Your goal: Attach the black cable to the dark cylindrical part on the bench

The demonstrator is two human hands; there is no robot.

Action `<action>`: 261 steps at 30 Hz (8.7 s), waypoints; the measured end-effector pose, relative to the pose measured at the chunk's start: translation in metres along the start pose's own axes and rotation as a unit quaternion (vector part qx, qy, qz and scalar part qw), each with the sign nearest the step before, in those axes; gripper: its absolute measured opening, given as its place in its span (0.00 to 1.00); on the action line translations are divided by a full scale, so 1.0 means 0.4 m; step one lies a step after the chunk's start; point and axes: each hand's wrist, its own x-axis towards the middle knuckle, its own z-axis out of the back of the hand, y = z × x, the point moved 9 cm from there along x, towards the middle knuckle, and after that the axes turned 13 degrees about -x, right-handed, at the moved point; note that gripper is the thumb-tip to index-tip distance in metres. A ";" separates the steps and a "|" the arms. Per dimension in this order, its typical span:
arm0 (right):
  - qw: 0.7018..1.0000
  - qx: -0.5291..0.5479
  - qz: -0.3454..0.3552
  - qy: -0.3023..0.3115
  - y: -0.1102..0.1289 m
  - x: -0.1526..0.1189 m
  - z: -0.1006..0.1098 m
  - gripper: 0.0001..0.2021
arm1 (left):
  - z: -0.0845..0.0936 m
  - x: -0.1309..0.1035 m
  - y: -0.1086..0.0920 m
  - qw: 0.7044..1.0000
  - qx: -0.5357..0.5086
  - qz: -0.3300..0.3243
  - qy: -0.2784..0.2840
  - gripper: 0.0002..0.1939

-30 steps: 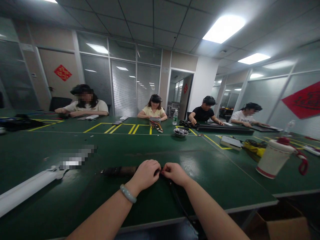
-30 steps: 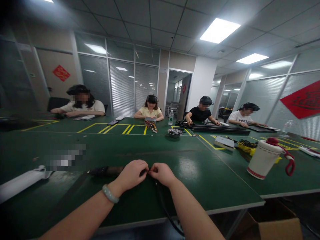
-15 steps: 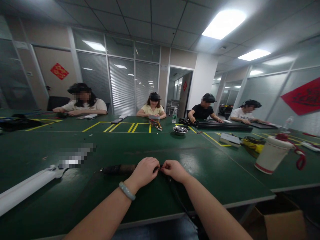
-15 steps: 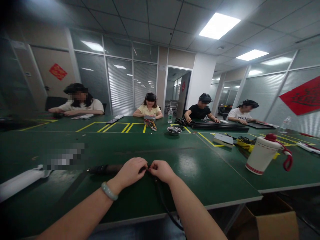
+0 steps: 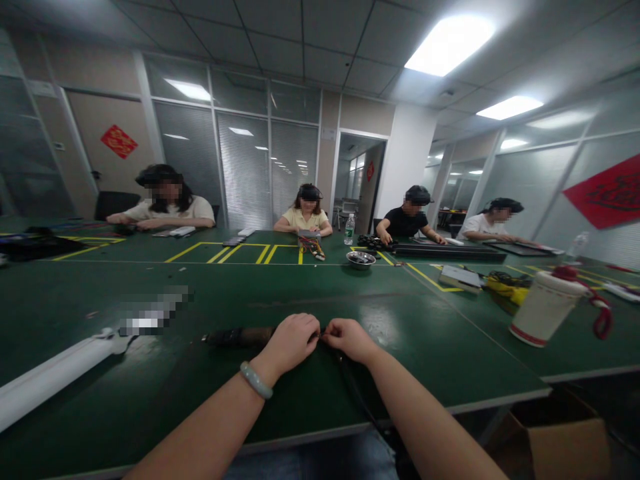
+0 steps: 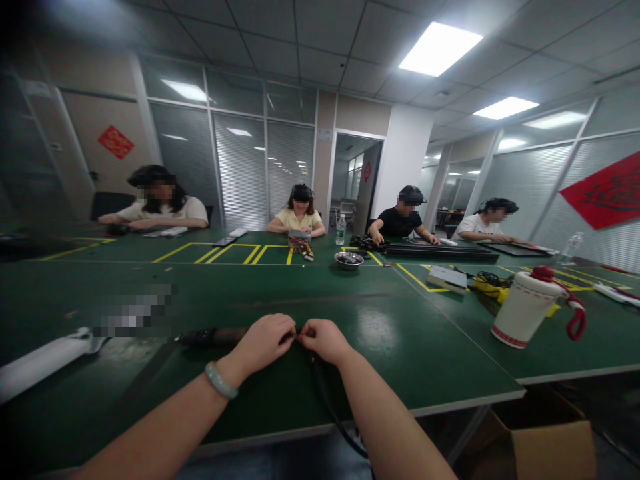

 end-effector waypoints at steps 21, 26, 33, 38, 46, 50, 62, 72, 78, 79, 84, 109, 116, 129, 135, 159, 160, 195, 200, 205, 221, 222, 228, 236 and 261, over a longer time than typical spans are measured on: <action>1.000 0.010 0.004 0.001 0.013 -0.007 0.011 0.06 | 0.008 0.000 -0.001 1.000 -0.021 0.006 -0.003 0.05; 1.000 0.012 -0.001 0.000 0.005 -0.004 0.007 0.06 | 0.009 0.000 -0.005 1.000 -0.018 0.003 -0.002 0.05; 1.000 0.011 -0.004 0.000 0.001 -0.002 0.005 0.06 | 0.011 -0.001 -0.007 1.000 -0.027 0.000 -0.005 0.06; 1.000 0.004 -0.010 0.000 0.006 -0.006 0.009 0.07 | 0.014 -0.001 -0.010 1.000 -0.026 -0.004 -0.010 0.06; 1.000 0.012 -0.015 0.006 0.011 -0.007 0.011 0.07 | 0.013 -0.002 -0.001 1.000 -0.016 0.008 -0.009 0.04; 1.000 0.010 -0.009 0.001 0.008 -0.006 0.010 0.07 | 0.012 -0.004 -0.003 1.000 -0.017 0.005 -0.009 0.06; 1.000 -0.005 -0.004 -0.002 0.013 -0.004 0.014 0.07 | 0.010 -0.002 -0.005 1.000 -0.007 0.005 -0.011 0.05; 1.000 -0.018 -0.001 -0.001 0.024 -0.008 0.019 0.06 | 0.010 -0.003 -0.014 1.000 -0.014 0.001 0.001 0.06; 1.000 -0.024 -0.004 -0.002 0.025 -0.009 0.022 0.06 | 0.008 -0.003 -0.008 1.000 -0.019 0.002 -0.004 0.06; 1.000 -0.023 -0.004 -0.002 0.024 -0.009 0.021 0.06 | 0.009 -0.003 -0.005 1.000 -0.019 0.004 -0.006 0.06; 1.000 -0.014 -0.006 -0.003 0.019 -0.007 0.018 0.07 | 0.015 -0.005 -0.001 1.000 -0.010 0.012 -0.016 0.05; 1.000 -0.012 -0.003 -0.002 0.021 -0.007 0.016 0.06 | 0.016 -0.005 -0.005 1.000 -0.021 -0.001 -0.020 0.05; 1.000 -0.002 -0.008 -0.001 0.014 -0.004 0.010 0.07 | 0.016 -0.006 -0.007 0.999 -0.031 -0.006 -0.019 0.07; 1.000 0.010 -0.012 0.004 0.012 -0.006 0.011 0.05 | 0.021 -0.005 0.010 0.999 -0.030 0.016 -0.037 0.06; 1.000 0.028 -0.005 0.005 0.009 -0.007 0.007 0.06 | 0.018 -0.006 0.014 0.999 -0.025 0.016 -0.034 0.04; 1.000 0.014 -0.003 0.003 0.009 -0.003 0.005 0.06 | 0.012 -0.002 0.005 0.999 -0.025 0.003 -0.032 0.02; 1.000 0.013 -0.004 0.002 0.009 -0.003 0.006 0.06 | 0.013 -0.002 0.005 0.999 -0.024 0.004 -0.031 0.02; 1.000 0.018 -0.013 -0.001 0.009 -0.004 0.008 0.04 | 0.023 -0.007 0.002 0.999 -0.038 0.022 -0.018 0.05; 1.000 0.008 -0.011 -0.007 0.008 -0.002 0.006 0.04 | 0.022 -0.006 -0.002 0.999 -0.026 0.021 -0.016 0.05; 1.000 0.002 -0.013 -0.009 0.011 -0.004 0.009 0.04 | 0.025 -0.006 -0.001 0.999 -0.026 0.025 -0.032 0.03; 0.999 0.029 -0.016 0.001 0.005 -0.001 0.003 0.04 | 0.021 -0.004 -0.003 0.998 -0.055 0.016 -0.021 0.06; 1.000 0.027 -0.016 0.001 0.004 -0.001 0.003 0.04 | 0.021 -0.003 -0.003 0.998 -0.054 0.015 -0.021 0.06; 1.000 0.017 -0.008 -0.007 0.009 -0.003 0.009 0.04 | 0.022 -0.004 -0.008 0.998 -0.052 0.010 -0.017 0.06; 1.000 0.023 -0.005 -0.007 0.009 -0.002 0.007 0.05 | 0.022 -0.001 0.004 0.998 -0.041 0.032 -0.022 0.04; 1.000 0.008 -0.009 -0.001 0.006 -0.005 0.009 0.05 | 0.022 -0.001 -0.017 0.999 -0.027 -0.010 -0.023 0.06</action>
